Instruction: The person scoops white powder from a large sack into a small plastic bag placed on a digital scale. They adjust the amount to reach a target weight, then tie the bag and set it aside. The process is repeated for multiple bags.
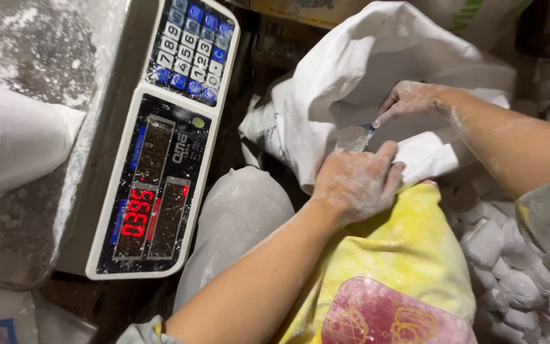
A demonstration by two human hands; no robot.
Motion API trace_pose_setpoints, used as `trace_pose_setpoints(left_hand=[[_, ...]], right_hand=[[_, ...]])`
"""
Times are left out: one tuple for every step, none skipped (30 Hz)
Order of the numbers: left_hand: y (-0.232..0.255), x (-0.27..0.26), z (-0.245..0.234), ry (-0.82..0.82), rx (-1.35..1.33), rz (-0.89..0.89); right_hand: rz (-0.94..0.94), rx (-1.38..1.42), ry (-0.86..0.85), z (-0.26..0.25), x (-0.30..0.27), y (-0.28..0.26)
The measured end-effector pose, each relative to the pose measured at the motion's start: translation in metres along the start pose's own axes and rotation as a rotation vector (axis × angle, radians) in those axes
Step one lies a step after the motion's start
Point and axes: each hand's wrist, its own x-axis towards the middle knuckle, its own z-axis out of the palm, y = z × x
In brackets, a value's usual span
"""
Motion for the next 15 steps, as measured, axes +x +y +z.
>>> trace_pose_setpoints(left_hand=[[-0.001,-0.001,-0.002,0.003,0.013,0.004],[-0.002,-0.003,-0.004,0.006,0.025,0.007],[-0.003,-0.004,-0.006,0.007,0.046,0.000],[-0.003,-0.006,-0.008,0.009,0.067,-0.007],[-0.003,-0.007,-0.011,0.014,0.090,-0.010],[-0.002,-0.009,-0.013,-0.001,0.124,-0.014],[-0.001,-0.011,-0.015,-0.020,0.157,-0.019],[0.000,-0.013,-0.017,-0.039,0.189,-0.024],[0.002,-0.014,-0.020,-0.080,0.229,-0.035],[0.003,-0.015,-0.023,-0.121,0.269,-0.048],[0.005,-0.017,-0.026,-0.160,0.311,-0.061],[0.007,-0.018,-0.028,-0.158,0.324,-0.063],[0.009,-0.019,-0.031,-0.158,0.337,-0.065],[0.011,-0.019,-0.035,-0.159,0.350,-0.068],[0.014,-0.020,-0.039,-0.171,0.356,-0.087]], right_hand=[[-0.038,0.029,0.018,-0.001,-0.009,-0.003],[-0.076,0.058,0.037,-0.002,-0.018,-0.004],[-0.075,0.082,0.051,-0.002,-0.027,-0.006],[-0.073,0.106,0.064,-0.001,-0.036,-0.007],[-0.073,0.128,0.083,-0.002,-0.045,-0.008],[-0.067,0.147,0.104,-0.003,-0.053,-0.009],[-0.058,0.169,0.121,-0.003,-0.061,-0.009],[-0.049,0.191,0.138,-0.002,-0.069,-0.008],[-0.044,0.209,0.161,-0.003,-0.077,-0.008],[-0.039,0.228,0.185,-0.004,-0.085,-0.008],[-0.036,0.246,0.209,-0.005,-0.093,-0.008],[-0.044,0.299,0.224,-0.006,-0.101,-0.007],[-0.051,0.353,0.238,-0.007,-0.109,-0.006],[-0.059,0.406,0.252,-0.008,-0.117,-0.004],[-0.063,0.415,0.264,-0.009,-0.125,-0.004]])
